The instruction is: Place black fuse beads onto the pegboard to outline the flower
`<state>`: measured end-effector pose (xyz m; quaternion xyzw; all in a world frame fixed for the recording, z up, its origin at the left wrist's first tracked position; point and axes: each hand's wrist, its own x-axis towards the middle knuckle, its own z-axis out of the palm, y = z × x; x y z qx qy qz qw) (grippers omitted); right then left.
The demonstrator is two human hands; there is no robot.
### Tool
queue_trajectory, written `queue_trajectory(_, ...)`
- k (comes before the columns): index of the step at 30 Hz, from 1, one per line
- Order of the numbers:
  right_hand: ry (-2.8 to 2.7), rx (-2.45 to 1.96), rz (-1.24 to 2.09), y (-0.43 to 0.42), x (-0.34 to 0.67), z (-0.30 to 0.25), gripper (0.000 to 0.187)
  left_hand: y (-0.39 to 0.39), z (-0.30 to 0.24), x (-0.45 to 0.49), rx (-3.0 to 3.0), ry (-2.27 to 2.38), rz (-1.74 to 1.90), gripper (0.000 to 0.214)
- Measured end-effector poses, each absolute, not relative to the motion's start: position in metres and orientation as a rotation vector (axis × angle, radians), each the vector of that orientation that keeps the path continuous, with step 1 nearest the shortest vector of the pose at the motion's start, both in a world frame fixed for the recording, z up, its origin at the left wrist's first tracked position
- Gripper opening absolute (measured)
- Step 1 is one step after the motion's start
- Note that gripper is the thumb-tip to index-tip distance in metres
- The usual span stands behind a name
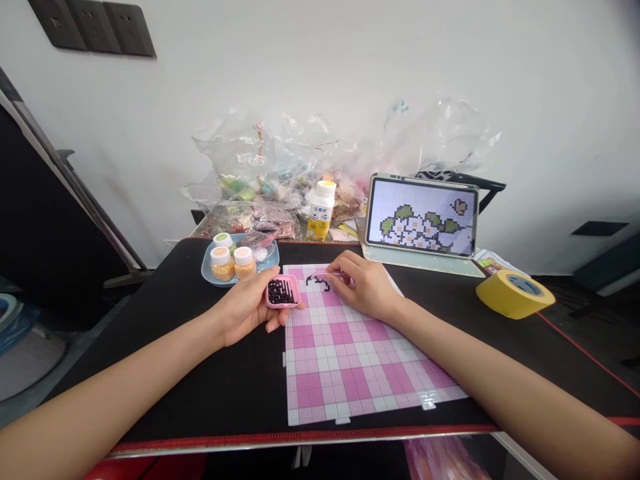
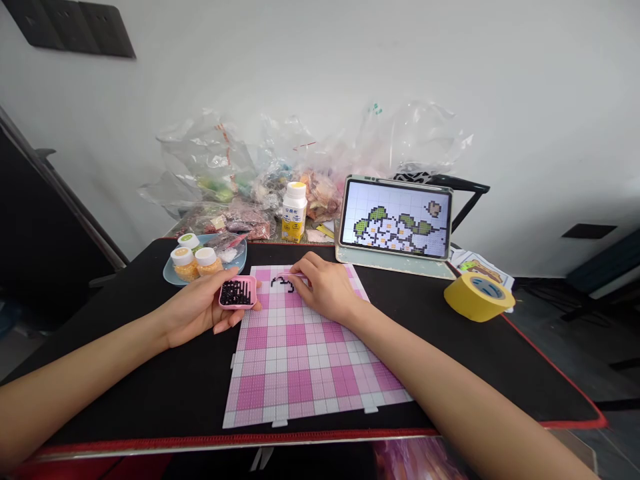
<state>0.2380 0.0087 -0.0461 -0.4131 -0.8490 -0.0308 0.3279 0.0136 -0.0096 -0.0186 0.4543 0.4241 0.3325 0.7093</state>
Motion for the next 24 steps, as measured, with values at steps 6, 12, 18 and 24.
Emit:
queue_trajectory(6, -2.212, -1.078, -0.085, 0.0082, 0.2376, -0.0464, 0.02, -0.0093, -0.0193, 0.0126, 1.007, 0.948, 0.746, 0.036)
queue_trajectory(12, -2.222, -1.082, -0.088, 0.0083, 0.2376, -0.0458, 0.02, -0.0088, -0.0199, 0.0122, 1.01, 0.941, 0.746, 0.035)
queue_trajectory(18, -2.217, -1.074, -0.087, 0.0084, 0.2373, -0.0459, 0.021, -0.008, -0.0212, 0.012, 1.015, 0.936, 0.741, 0.036)
queue_trajectory(24, -2.218, -1.077, -0.083, 0.0081, 0.2369, -0.0455, 0.02, -0.0082, -0.0211, 0.0119, 1.028, 0.94, 0.739, 0.034)
